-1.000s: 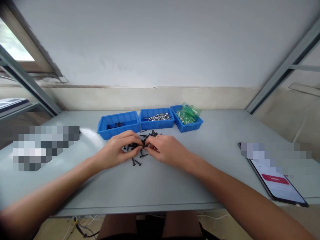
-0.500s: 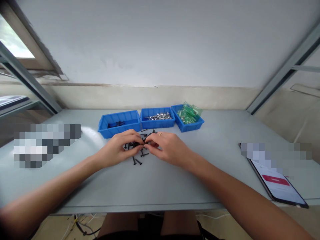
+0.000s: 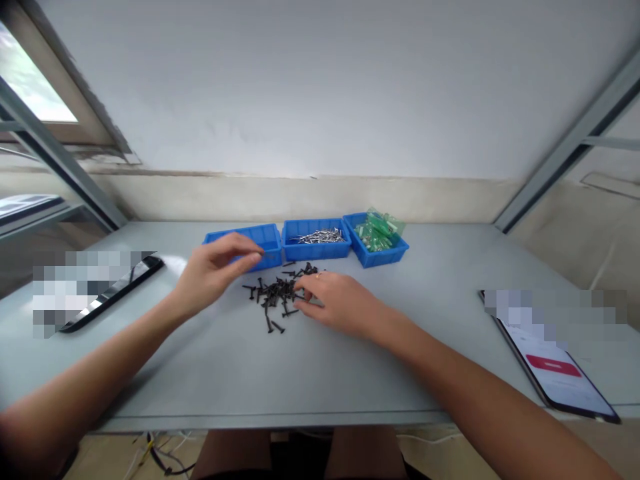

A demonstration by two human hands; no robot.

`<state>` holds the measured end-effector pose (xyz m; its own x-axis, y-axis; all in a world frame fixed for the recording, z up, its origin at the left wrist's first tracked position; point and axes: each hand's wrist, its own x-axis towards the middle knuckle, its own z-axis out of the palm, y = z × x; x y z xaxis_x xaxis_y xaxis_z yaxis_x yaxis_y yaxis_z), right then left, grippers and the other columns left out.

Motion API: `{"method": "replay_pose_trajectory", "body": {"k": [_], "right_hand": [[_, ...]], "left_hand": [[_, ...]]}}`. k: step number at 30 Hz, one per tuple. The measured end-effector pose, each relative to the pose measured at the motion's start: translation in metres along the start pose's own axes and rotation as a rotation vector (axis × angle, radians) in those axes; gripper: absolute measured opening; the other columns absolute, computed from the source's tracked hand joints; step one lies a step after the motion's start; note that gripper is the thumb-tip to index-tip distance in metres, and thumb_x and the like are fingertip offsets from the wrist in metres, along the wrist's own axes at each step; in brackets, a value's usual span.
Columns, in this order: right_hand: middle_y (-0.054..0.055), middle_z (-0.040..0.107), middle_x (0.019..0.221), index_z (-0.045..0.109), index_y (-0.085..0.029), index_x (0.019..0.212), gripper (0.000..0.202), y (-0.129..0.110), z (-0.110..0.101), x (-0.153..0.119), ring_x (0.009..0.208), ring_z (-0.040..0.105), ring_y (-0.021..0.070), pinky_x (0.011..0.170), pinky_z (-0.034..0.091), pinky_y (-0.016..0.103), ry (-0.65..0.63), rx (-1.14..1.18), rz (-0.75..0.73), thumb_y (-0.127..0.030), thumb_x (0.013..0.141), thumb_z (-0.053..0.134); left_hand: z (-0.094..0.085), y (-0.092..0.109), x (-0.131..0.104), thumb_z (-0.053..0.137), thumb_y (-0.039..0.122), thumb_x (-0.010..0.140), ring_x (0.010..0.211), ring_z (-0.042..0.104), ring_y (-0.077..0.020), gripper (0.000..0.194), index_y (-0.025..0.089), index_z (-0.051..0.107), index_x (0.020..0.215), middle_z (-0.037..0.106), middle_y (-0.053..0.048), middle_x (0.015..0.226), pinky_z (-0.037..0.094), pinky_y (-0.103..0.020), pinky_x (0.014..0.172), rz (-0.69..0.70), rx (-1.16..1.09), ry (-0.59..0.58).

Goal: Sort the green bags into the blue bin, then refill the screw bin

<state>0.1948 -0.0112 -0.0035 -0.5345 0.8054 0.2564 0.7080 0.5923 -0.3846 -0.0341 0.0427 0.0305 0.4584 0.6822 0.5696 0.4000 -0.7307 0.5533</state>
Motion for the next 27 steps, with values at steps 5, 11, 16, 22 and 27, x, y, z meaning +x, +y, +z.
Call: {"method": "replay_pose_trajectory", "body": {"k": [5, 11, 16, 22, 27], "right_hand": [[0.007, 0.062, 0.099, 0.064, -0.019, 0.102, 0.022, 0.001, 0.013, 0.002, 0.094, 0.057, 0.0203, 0.083, 0.045, 0.033, -0.106, -0.045, -0.064, -0.033, 0.091, 0.05], [0.007, 0.061, 0.092, 0.064, -0.017, 0.092, 0.019, -0.003, 0.02, 0.003, 0.09, 0.055, 0.0187, 0.083, 0.044, 0.034, -0.065, -0.087, -0.086, -0.021, 0.093, 0.045], [0.005, 0.061, 0.085, 0.058, -0.017, 0.084, 0.011, -0.001, 0.008, 0.003, 0.08, 0.056, 0.018, 0.072, 0.044, 0.03, -0.042, -0.119, -0.04, -0.015, 0.087, 0.048], [0.004, 0.063, 0.08, 0.058, -0.018, 0.087, 0.009, -0.003, -0.001, 0.001, 0.077, 0.057, 0.0174, 0.07, 0.042, 0.029, 0.097, -0.081, -0.028, -0.02, 0.089, 0.049], [0.005, 0.064, 0.08, 0.058, -0.017, 0.092, 0.012, -0.007, 0.0, -0.001, 0.078, 0.057, 0.0178, 0.069, 0.043, 0.029, 0.221, -0.055, -0.106, -0.023, 0.091, 0.047]], "left_hand": [[-0.015, -0.03, 0.009, 0.052, 0.031, 0.086, 0.094, 0.058, -0.0245, 0.021, 0.02, 0.067, 0.096, 0.064, -0.007, 0.096, 0.046, -0.039, 0.087, -0.149, 0.561, 0.155], [-0.004, -0.026, 0.003, 0.048, 0.029, 0.09, 0.101, 0.055, -0.0239, 0.029, 0.015, 0.061, 0.111, 0.061, -0.009, 0.102, 0.045, -0.038, 0.09, 0.004, 0.519, -0.01], [0.015, 0.001, -0.009, 0.048, 0.03, 0.091, 0.093, 0.058, -0.0198, 0.023, 0.018, 0.064, 0.104, 0.063, -0.007, 0.095, 0.047, -0.034, 0.083, 0.215, 0.339, -0.327], [0.027, 0.005, -0.016, 0.05, 0.03, 0.091, 0.088, 0.058, -0.0191, 0.021, 0.017, 0.064, 0.1, 0.063, -0.006, 0.091, 0.048, -0.033, 0.079, 0.202, 0.309, -0.46], [0.026, 0.005, -0.016, 0.049, 0.024, 0.092, 0.088, 0.058, -0.0166, 0.018, 0.017, 0.065, 0.093, 0.063, -0.005, 0.09, 0.048, -0.03, 0.079, 0.192, 0.209, -0.408]]}}
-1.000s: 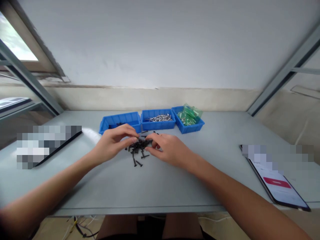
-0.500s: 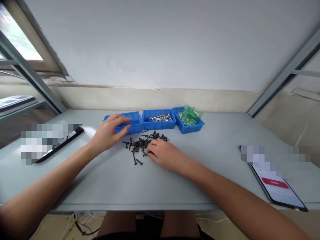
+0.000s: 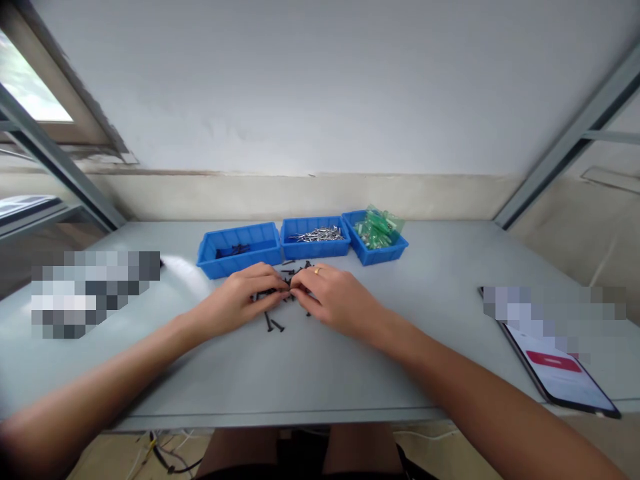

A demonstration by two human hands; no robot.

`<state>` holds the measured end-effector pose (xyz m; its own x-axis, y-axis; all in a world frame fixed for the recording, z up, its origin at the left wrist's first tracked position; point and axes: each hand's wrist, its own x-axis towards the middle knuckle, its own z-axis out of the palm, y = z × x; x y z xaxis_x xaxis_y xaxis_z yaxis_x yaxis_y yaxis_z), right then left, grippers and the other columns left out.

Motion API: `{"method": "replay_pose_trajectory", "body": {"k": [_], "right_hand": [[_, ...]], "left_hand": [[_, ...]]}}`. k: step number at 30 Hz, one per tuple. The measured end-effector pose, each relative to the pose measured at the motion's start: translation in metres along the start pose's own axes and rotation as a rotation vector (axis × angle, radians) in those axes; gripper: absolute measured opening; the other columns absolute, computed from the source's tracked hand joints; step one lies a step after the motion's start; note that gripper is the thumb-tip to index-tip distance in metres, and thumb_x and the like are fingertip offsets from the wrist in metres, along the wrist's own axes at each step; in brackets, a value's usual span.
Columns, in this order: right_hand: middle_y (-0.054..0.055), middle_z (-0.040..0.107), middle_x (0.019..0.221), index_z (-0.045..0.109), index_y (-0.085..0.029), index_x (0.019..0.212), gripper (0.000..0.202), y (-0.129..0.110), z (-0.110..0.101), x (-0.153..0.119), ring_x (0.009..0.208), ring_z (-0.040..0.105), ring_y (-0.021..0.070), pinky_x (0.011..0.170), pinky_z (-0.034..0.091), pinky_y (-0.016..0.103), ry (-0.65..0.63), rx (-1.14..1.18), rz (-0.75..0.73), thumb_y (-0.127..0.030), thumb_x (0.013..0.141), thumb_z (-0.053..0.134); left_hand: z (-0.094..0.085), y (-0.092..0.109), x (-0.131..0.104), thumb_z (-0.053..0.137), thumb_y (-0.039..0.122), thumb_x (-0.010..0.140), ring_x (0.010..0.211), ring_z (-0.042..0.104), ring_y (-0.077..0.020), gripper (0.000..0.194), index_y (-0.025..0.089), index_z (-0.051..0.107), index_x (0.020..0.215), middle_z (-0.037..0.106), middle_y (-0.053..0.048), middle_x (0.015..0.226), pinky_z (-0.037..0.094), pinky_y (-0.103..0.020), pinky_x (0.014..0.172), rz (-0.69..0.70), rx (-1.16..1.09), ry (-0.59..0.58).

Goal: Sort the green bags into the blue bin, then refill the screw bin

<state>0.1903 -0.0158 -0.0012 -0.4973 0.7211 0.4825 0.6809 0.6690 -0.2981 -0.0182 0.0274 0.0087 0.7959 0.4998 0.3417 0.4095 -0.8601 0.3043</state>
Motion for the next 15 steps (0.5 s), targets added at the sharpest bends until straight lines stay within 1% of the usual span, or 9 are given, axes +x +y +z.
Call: {"method": "replay_pose_trajectory", "body": {"k": [4, 9, 12, 15], "right_hand": [[0.004, 0.063, 0.08, 0.057, -0.017, 0.092, 0.012, 0.0011, 0.0024, -0.0006, 0.076, 0.058, 0.0169, 0.069, 0.044, 0.028, -0.004, 0.033, 0.013, -0.022, 0.091, 0.046], [0.003, 0.063, 0.079, 0.057, -0.017, 0.09, 0.01, -0.0002, 0.0071, 0.0004, 0.074, 0.059, 0.0159, 0.067, 0.044, 0.028, -0.024, 0.097, 0.045, -0.024, 0.09, 0.049], [0.003, 0.064, 0.078, 0.058, -0.018, 0.088, 0.011, -0.0005, 0.0089, 0.0012, 0.073, 0.059, 0.015, 0.067, 0.044, 0.027, -0.027, 0.139, 0.026, -0.026, 0.09, 0.05], [0.002, 0.064, 0.075, 0.059, -0.018, 0.085, 0.014, 0.0016, 0.0083, 0.0013, 0.07, 0.059, 0.0141, 0.065, 0.044, 0.026, -0.005, 0.125, 0.002, -0.024, 0.091, 0.048]], "left_hand": [[-0.0014, 0.0023, -0.0001, 0.054, 0.025, 0.09, 0.085, 0.058, -0.0156, 0.014, 0.018, 0.065, 0.094, 0.063, -0.004, 0.087, 0.048, -0.029, 0.077, 0.002, -0.073, 0.11], [-0.0003, 0.0059, -0.0003, 0.055, 0.023, 0.088, 0.08, 0.058, -0.0153, 0.011, 0.017, 0.065, 0.09, 0.063, -0.004, 0.082, 0.049, -0.028, 0.072, 0.018, -0.09, 0.142], [-0.0002, 0.0072, -0.0009, 0.054, 0.022, 0.088, 0.079, 0.058, -0.0149, 0.011, 0.017, 0.064, 0.09, 0.063, -0.004, 0.082, 0.049, -0.028, 0.07, 0.027, -0.097, 0.175], [-0.0013, 0.0073, -0.0014, 0.054, 0.023, 0.088, 0.079, 0.058, -0.0153, 0.011, 0.017, 0.063, 0.089, 0.063, -0.004, 0.083, 0.049, -0.028, 0.071, 0.022, -0.099, 0.185]]}}
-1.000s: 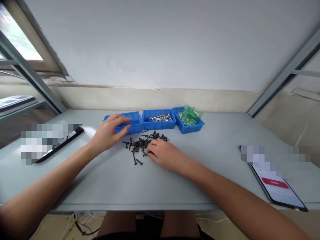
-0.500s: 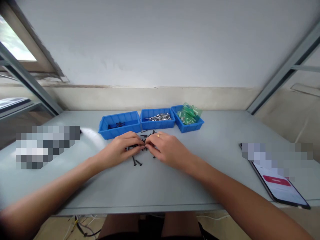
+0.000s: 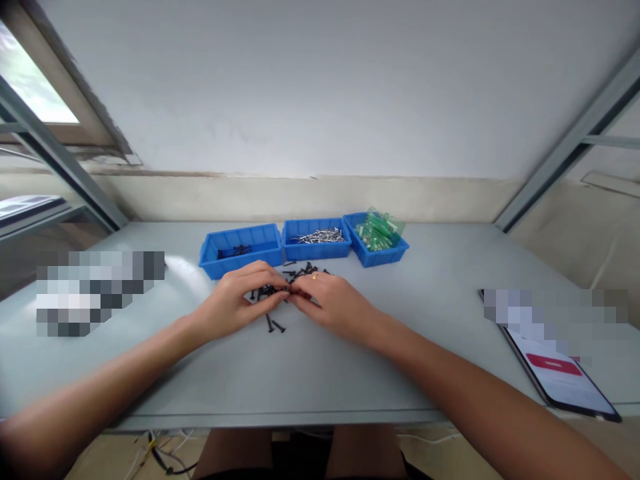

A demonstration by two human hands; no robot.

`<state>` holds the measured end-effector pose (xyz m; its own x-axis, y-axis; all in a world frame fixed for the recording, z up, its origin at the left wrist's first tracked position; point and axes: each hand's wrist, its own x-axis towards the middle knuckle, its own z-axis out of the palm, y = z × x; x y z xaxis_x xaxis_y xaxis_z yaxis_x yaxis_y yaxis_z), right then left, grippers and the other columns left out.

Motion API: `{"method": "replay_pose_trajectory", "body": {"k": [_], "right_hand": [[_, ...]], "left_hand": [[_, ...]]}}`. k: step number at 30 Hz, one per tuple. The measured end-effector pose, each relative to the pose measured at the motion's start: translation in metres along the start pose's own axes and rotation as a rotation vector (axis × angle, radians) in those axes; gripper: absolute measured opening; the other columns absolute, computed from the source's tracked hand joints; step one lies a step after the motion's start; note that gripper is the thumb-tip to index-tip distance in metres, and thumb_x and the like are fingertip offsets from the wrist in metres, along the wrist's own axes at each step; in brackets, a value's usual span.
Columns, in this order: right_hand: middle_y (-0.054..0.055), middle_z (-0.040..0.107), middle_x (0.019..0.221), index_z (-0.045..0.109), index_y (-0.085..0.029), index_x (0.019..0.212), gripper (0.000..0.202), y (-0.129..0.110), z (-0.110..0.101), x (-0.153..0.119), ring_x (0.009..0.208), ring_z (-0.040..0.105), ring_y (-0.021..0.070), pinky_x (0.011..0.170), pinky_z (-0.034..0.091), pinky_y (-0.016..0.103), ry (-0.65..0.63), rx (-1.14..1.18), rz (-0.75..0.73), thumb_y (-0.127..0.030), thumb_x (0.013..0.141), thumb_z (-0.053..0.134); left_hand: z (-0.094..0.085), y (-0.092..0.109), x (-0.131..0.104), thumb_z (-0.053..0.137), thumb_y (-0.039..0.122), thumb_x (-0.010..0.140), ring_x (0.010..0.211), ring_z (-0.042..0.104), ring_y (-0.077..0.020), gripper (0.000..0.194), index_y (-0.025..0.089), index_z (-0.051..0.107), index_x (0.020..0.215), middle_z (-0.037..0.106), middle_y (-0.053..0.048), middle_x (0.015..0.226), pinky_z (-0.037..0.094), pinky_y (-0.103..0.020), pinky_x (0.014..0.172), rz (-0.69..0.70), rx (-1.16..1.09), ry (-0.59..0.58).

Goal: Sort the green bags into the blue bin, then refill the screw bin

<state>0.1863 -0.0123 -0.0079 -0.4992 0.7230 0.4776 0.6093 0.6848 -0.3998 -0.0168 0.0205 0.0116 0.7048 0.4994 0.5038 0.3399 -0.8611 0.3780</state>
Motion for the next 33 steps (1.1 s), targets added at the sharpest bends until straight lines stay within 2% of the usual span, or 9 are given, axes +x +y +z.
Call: {"method": "replay_pose_trajectory", "body": {"k": [4, 9, 12, 15, 21, 24, 27, 33], "right_hand": [[0.003, 0.064, 0.074, 0.061, -0.017, 0.087, 0.013, 0.002, -0.005, -0.001, 0.07, 0.058, 0.0154, 0.065, 0.043, 0.027, -0.003, -0.106, -0.023, -0.023, 0.089, 0.05], [0.006, 0.066, 0.077, 0.063, -0.016, 0.088, 0.015, -0.002, -0.009, -0.002, 0.073, 0.06, 0.0179, 0.066, 0.044, 0.029, -0.028, -0.181, -0.089, -0.021, 0.089, 0.049], [0.005, 0.066, 0.076, 0.064, -0.016, 0.09, 0.016, -0.007, -0.01, -0.002, 0.072, 0.06, 0.0167, 0.065, 0.044, 0.028, -0.015, -0.143, -0.148, -0.021, 0.089, 0.049], [0.003, 0.065, 0.073, 0.063, -0.017, 0.09, 0.015, -0.008, -0.01, -0.002, 0.069, 0.059, 0.0154, 0.063, 0.044, 0.026, 0.017, -0.097, -0.155, -0.021, 0.089, 0.048], [0.002, 0.065, 0.074, 0.06, -0.018, 0.092, 0.011, -0.004, -0.01, -0.002, 0.068, 0.059, 0.0144, 0.064, 0.044, 0.026, 0.097, -0.084, -0.042, -0.022, 0.088, 0.05], [0.002, 0.065, 0.073, 0.059, -0.018, 0.092, 0.011, -0.004, -0.009, -0.002, 0.067, 0.058, 0.0137, 0.063, 0.043, 0.025, 0.098, -0.069, -0.02, -0.022, 0.088, 0.051], [0.001, 0.064, 0.07, 0.059, -0.017, 0.09, 0.01, -0.005, -0.007, -0.002, 0.062, 0.057, 0.0129, 0.059, 0.04, 0.024, 0.024, -0.087, 0.018, -0.022, 0.088, 0.051], [-0.001, 0.058, 0.062, 0.054, -0.018, 0.074, 0.015, -0.005, -0.004, -0.002, 0.054, 0.051, 0.0118, 0.053, 0.033, 0.024, -0.124, -0.148, -0.004, -0.021, 0.087, 0.049]], "left_hand": [[-0.003, -0.001, 0.001, 0.053, 0.022, 0.087, 0.082, 0.058, -0.0162, 0.011, 0.017, 0.062, 0.089, 0.063, -0.004, 0.085, 0.048, -0.029, 0.074, -0.028, 0.018, -0.044], [-0.003, -0.001, 0.002, 0.052, 0.021, 0.086, 0.074, 0.057, -0.015, 0.013, 0.016, 0.063, 0.08, 0.06, -0.003, 0.076, 0.047, -0.027, 0.067, -0.042, 0.055, -0.261], [-0.002, 0.0, 0.001, 0.052, 0.021, 0.086, 0.074, 0.058, -0.014, 0.015, 0.016, 0.066, 0.081, 0.06, -0.003, 0.078, 0.047, -0.025, 0.068, 0.004, 0.016, -0.321], [-0.002, 0.0, 0.002, 0.051, 0.022, 0.087, 0.077, 0.059, -0.0145, 0.017, 0.016, 0.067, 0.083, 0.061, -0.004, 0.082, 0.048, -0.025, 0.07, 0.003, -0.02, -0.27], [-0.003, -0.003, 0.001, 0.057, 0.023, 0.086, 0.082, 0.06, -0.0161, 0.014, 0.018, 0.068, 0.092, 0.064, -0.005, 0.087, 0.051, -0.029, 0.074, -0.023, 0.029, 0.05], [-0.001, -0.002, 0.0, 0.059, 0.021, 0.085, 0.083, 0.06, -0.0161, 0.012, 0.018, 0.068, 0.091, 0.063, -0.006, 0.087, 0.051, -0.03, 0.076, 0.034, 0.076, 0.123], [-0.001, -0.001, 0.0, 0.059, 0.02, 0.085, 0.082, 0.059, -0.0159, 0.012, 0.017, 0.068, 0.091, 0.063, -0.006, 0.086, 0.052, -0.029, 0.074, 0.105, 0.089, 0.123], [0.0, -0.001, -0.001, 0.057, 0.02, 0.085, 0.08, 0.058, -0.0157, 0.012, 0.016, 0.068, 0.09, 0.063, -0.006, 0.085, 0.051, -0.028, 0.072, 0.201, 0.084, 0.023]]}}
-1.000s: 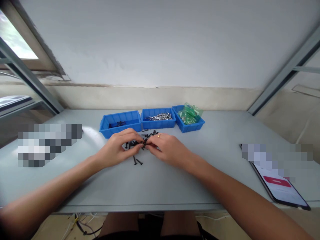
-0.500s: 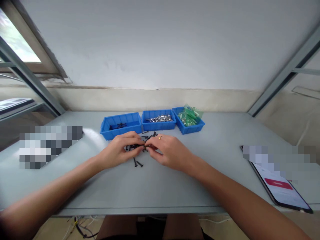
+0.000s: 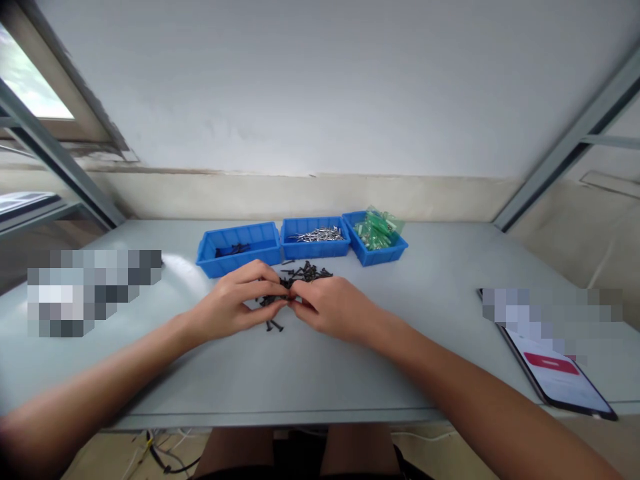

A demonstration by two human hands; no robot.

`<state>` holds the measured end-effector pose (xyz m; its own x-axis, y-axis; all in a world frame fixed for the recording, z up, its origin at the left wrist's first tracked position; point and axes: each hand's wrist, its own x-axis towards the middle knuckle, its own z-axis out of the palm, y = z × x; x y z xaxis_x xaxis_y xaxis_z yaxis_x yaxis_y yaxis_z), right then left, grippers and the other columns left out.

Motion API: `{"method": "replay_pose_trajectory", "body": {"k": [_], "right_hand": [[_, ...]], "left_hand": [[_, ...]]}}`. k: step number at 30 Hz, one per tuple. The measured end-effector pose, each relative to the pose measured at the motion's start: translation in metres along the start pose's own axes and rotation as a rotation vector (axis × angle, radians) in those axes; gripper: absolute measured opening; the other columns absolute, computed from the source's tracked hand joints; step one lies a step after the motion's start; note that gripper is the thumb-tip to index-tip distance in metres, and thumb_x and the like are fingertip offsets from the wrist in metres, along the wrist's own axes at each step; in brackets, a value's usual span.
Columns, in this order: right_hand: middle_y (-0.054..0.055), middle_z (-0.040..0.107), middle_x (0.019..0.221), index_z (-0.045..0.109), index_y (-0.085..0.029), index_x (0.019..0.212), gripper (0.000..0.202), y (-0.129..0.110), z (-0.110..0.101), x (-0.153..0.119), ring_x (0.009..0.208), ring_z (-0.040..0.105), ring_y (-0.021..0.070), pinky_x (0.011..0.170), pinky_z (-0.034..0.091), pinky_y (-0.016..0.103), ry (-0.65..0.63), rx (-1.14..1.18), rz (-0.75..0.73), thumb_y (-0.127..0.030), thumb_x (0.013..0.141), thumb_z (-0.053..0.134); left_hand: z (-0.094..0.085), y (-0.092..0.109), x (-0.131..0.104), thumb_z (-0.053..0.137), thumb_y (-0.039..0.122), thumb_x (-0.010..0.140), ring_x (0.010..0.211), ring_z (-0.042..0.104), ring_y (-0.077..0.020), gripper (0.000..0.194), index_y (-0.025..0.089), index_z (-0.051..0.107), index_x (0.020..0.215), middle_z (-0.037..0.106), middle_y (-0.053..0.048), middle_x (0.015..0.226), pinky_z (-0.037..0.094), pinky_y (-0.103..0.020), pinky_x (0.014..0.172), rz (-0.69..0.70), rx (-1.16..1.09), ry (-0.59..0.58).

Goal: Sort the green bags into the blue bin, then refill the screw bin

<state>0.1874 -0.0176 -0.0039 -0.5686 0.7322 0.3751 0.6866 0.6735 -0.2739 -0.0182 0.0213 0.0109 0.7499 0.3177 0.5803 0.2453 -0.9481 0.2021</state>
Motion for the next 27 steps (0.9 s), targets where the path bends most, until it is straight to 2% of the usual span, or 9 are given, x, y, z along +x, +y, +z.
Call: {"method": "replay_pose_trajectory", "body": {"k": [3, 6, 10, 12, 14, 18, 23, 25, 27], "right_hand": [[-0.001, 0.06, 0.064, 0.057, -0.017, 0.078, 0.009, 0.001, -0.0038, 0.0002, 0.058, 0.054, 0.0117, 0.056, 0.036, 0.023, 0.015, 0.046, 0.003, -0.019, 0.085, 0.051], [-0.002, 0.061, 0.064, 0.06, -0.017, 0.084, 0.006, 0.0015, -0.0093, -0.0002, 0.058, 0.055, 0.0106, 0.057, 0.038, 0.022, 0.092, 0.096, 0.01, -0.02, 0.085, 0.055], [-0.003, 0.061, 0.061, 0.062, -0.016, 0.085, 0.008, 0.0002, -0.0091, -0.0013, 0.056, 0.055, 0.0098, 0.056, 0.038, 0.021, 0.18, 0.103, -0.041, -0.022, 0.086, 0.056], [-0.002, 0.062, 0.062, 0.062, -0.017, 0.086, 0.008, -0.0011, -0.0061, -0.0017, 0.058, 0.056, 0.0104, 0.058, 0.039, 0.022, 0.19, 0.096, -0.082, -0.021, 0.085, 0.056], [-0.002, 0.063, 0.063, 0.062, -0.017, 0.087, 0.007, -0.0017, -0.0038, -0.0019, 0.059, 0.057, 0.0107, 0.059, 0.039, 0.022, 0.187, 0.099, -0.103, -0.02, 0.085, 0.056], [-0.002, 0.063, 0.063, 0.062, -0.017, 0.087, 0.009, 0.0007, -0.0058, -0.0013, 0.057, 0.056, 0.0103, 0.057, 0.039, 0.021, 0.188, 0.102, -0.06, -0.022, 0.086, 0.054], [-0.002, 0.062, 0.064, 0.06, -0.017, 0.089, 0.009, 0.0039, -0.0103, 0.0003, 0.058, 0.056, 0.0102, 0.058, 0.038, 0.021, 0.153, 0.1, 0.029, -0.022, 0.087, 0.053], [-0.001, 0.063, 0.066, 0.06, -0.017, 0.088, 0.008, 0.0026, -0.0089, 0.001, 0.06, 0.056, 0.0111, 0.059, 0.038, 0.022, 0.093, 0.105, 0.041, -0.021, 0.087, 0.053], [-0.001, 0.062, 0.067, 0.059, -0.017, 0.084, 0.008, 0.0005, -0.0067, 0.0017, 0.061, 0.056, 0.0118, 0.059, 0.037, 0.023, 0.011, 0.097, 0.038, -0.019, 0.086, 0.052]], "left_hand": [[-0.0006, -0.001, -0.0001, 0.056, 0.018, 0.085, 0.081, 0.057, -0.0162, 0.012, 0.015, 0.066, 0.089, 0.062, -0.007, 0.085, 0.05, -0.029, 0.073, -0.015, -0.026, -0.024], [-0.0016, -0.0023, 0.0002, 0.055, 0.018, 0.084, 0.082, 0.056, -0.0168, 0.011, 0.015, 0.065, 0.088, 0.061, -0.006, 0.084, 0.049, -0.029, 0.073, -0.109, -0.041, -0.061], [-0.0007, -0.0019, 0.0015, 0.055, 0.018, 0.084, 0.084, 0.057, -0.0161, 0.011, 0.016, 0.065, 0.088, 0.06, -0.004, 0.085, 0.047, -0.028, 0.075, -0.198, -0.1, -0.2], [0.0003, -0.0007, 0.0021, 0.055, 0.018, 0.084, 0.082, 0.057, -0.0153, 0.01, 0.016, 0.065, 0.084, 0.06, -0.004, 0.084, 0.047, -0.028, 0.075, -0.206, -0.143, -0.27], [0.0008, -0.0001, 0.0024, 0.055, 0.019, 0.084, 0.079, 0.058, -0.0147, 0.011, 0.015, 0.065, 0.082, 0.059, -0.004, 0.083, 0.047, -0.027, 0.075, -0.213, -0.173, -0.292], [-0.0005, -0.0015, 0.0019, 0.056, 0.02, 0.085, 0.08, 0.059, -0.0143, 0.012, 0.016, 0.066, 0.088, 0.06, -0.004, 0.085, 0.047, -0.026, 0.074, -0.235, -0.169, -0.227], [-0.0038, -0.0029, 0.0014, 0.057, 0.02, 0.086, 0.082, 0.058, -0.0142, 0.01, 0.015, 0.065, 0.089, 0.062, -0.004, 0.084, 0.048, -0.025, 0.075, -0.196, -0.091, -0.01], [-0.004, -0.0021, 0.0009, 0.057, 0.02, 0.086, 0.082, 0.058, -0.0144, 0.011, 0.014, 0.065, 0.09, 0.062, -0.005, 0.084, 0.048, -0.026, 0.074, -0.139, -0.074, -0.002], [-0.003, -0.001, -0.0001, 0.056, 0.02, 0.086, 0.081, 0.058, -0.0149, 0.012, 0.014, 0.066, 0.09, 0.062, -0.005, 0.083, 0.048, -0.026, 0.074, -0.075, -0.068, -0.052]]}}
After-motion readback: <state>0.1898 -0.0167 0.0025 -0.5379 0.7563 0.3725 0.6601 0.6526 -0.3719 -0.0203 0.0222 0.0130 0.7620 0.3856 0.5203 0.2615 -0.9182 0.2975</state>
